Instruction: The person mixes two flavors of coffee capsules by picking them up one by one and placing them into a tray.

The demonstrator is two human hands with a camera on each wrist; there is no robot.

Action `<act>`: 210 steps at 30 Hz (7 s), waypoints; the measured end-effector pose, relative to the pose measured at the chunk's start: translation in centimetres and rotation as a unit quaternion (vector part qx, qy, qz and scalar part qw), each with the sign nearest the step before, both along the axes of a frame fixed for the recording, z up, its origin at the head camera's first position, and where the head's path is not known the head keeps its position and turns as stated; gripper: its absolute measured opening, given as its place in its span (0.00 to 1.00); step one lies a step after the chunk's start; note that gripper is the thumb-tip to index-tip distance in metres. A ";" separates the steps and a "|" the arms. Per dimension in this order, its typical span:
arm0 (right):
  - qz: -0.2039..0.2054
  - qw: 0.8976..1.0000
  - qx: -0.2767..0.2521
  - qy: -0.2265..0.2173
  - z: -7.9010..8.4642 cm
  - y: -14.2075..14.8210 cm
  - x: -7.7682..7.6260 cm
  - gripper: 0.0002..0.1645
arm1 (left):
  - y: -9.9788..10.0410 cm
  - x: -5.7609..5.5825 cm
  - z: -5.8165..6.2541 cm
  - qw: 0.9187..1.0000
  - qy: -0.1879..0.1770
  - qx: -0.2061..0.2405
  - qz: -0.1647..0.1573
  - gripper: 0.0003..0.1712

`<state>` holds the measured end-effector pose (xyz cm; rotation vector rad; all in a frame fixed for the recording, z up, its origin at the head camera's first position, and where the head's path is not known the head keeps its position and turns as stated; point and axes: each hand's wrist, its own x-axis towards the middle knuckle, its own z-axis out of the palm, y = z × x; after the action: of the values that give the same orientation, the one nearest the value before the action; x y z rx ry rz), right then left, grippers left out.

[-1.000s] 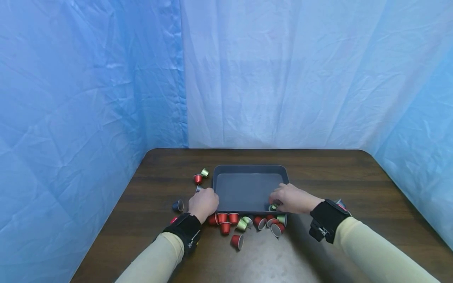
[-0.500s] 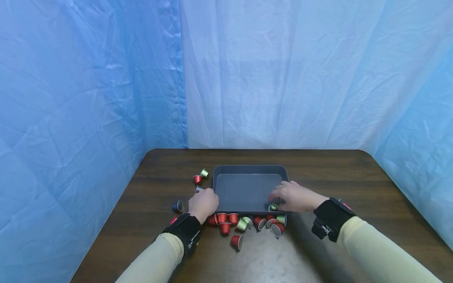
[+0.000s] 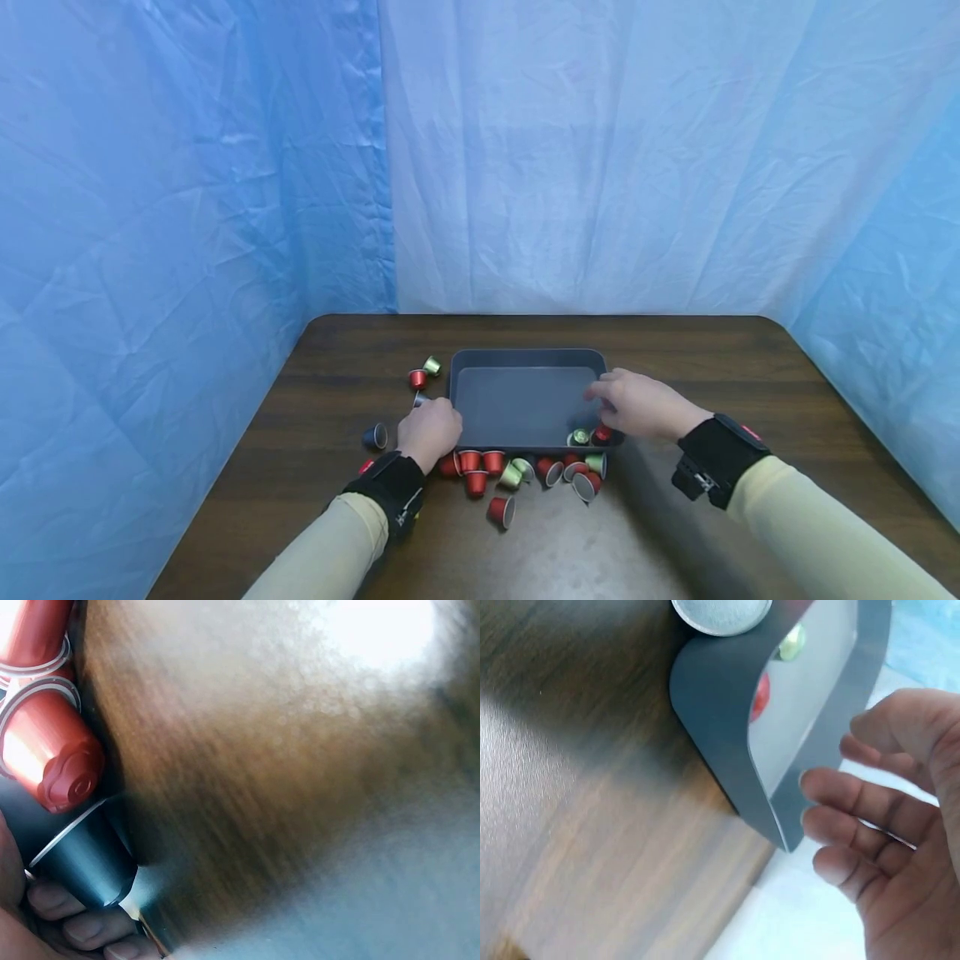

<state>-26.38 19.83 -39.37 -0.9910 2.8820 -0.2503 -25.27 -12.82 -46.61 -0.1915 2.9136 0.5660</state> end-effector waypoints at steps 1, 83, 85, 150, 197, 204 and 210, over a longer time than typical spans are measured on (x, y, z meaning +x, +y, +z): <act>-0.006 1.000 0.000 0.001 0.1 0.1 0.0 0.15 | 0.0 0.0 0.0 1.000 0.001 0.000 0.000 0.17; -0.128 0.980 0.094 -0.121 -2.2 12.9 0.2 0.10 | 0.2 0.2 0.1 1.000 0.005 -0.007 -0.003 0.17; -0.124 0.981 0.096 -0.111 -2.3 12.9 0.2 0.09 | 0.2 0.2 0.1 1.000 0.010 -0.008 -0.005 0.17; -0.022 0.998 -0.016 0.053 1.1 2.8 0.0 0.14 | 0.2 0.2 -0.3 1.000 0.021 -0.013 -0.010 0.16; 0.101 0.995 -0.002 0.011 -0.5 -3.9 0.5 0.15 | 0.2 0.3 -0.1 1.000 0.019 -0.011 0.000 0.16; 0.138 0.990 0.004 0.018 -1.0 -4.3 0.6 0.16 | 0.3 0.2 -0.1 1.000 0.015 -0.006 0.000 0.16; 0.160 0.987 0.005 0.021 -1.6 -4.4 0.4 0.16 | 0.3 0.2 -0.1 1.000 0.011 0.001 0.001 0.16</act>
<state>-25.97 15.38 -40.98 -1.4488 2.6982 -0.1910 -25.06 -12.56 -46.72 -0.1885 2.9348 0.5736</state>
